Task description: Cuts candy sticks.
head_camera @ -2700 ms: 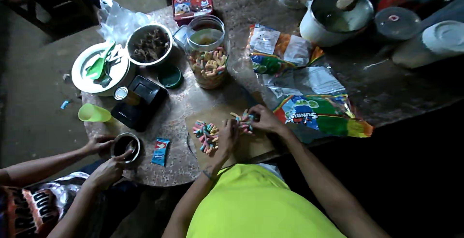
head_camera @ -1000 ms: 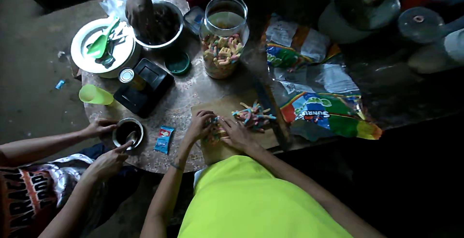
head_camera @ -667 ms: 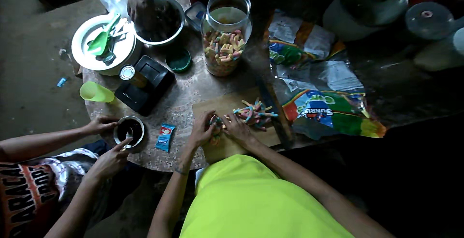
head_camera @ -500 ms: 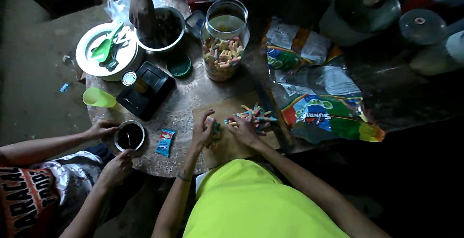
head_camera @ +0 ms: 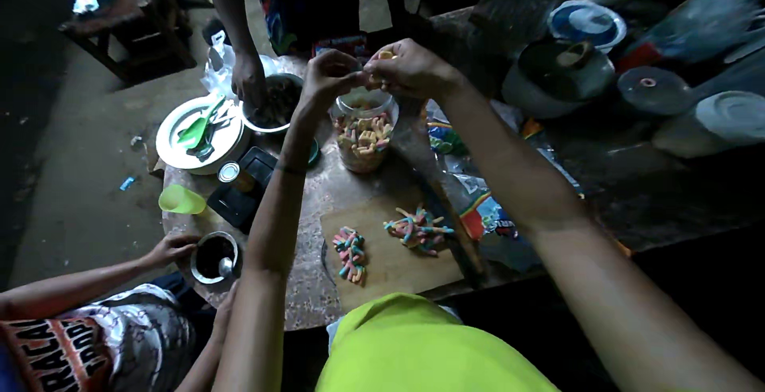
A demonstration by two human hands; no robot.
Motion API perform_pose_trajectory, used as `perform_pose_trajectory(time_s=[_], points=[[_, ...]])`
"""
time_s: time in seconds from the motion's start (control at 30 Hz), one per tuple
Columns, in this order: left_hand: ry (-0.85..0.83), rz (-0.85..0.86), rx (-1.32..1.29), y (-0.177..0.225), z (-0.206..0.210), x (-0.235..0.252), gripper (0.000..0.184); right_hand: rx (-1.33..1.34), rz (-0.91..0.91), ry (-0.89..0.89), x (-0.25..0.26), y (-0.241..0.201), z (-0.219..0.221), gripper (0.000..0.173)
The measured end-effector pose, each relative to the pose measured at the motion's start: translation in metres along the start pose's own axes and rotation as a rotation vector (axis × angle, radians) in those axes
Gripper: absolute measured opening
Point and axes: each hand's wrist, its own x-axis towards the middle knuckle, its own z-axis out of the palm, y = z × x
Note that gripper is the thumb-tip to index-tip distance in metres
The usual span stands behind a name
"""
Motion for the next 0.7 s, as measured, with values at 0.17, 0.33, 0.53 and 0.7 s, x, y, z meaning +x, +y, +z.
perform_pose_trajectory(time_s=[0.17,0.33,0.53,0.7], points=[[-0.007,-0.019,-0.041,-0.008,0.003,0.003,0.025,0.065,-0.026,-0.068,0.006,0.014,-0.011,0.011],[-0.033,-0.079,-0.068,-0.01,0.011,0.008,0.032,0.105,-0.035,-0.001,0.007,0.018,-0.006,0.017],[0.131,0.057,0.092,-0.027,0.018,0.013,0.018,0.119,-0.038,0.091,0.011,0.023,0.0,0.025],[0.254,-0.043,0.328,-0.016,0.014,0.009,0.025,0.179,-0.061,0.173,0.011,0.024,-0.003,0.029]])
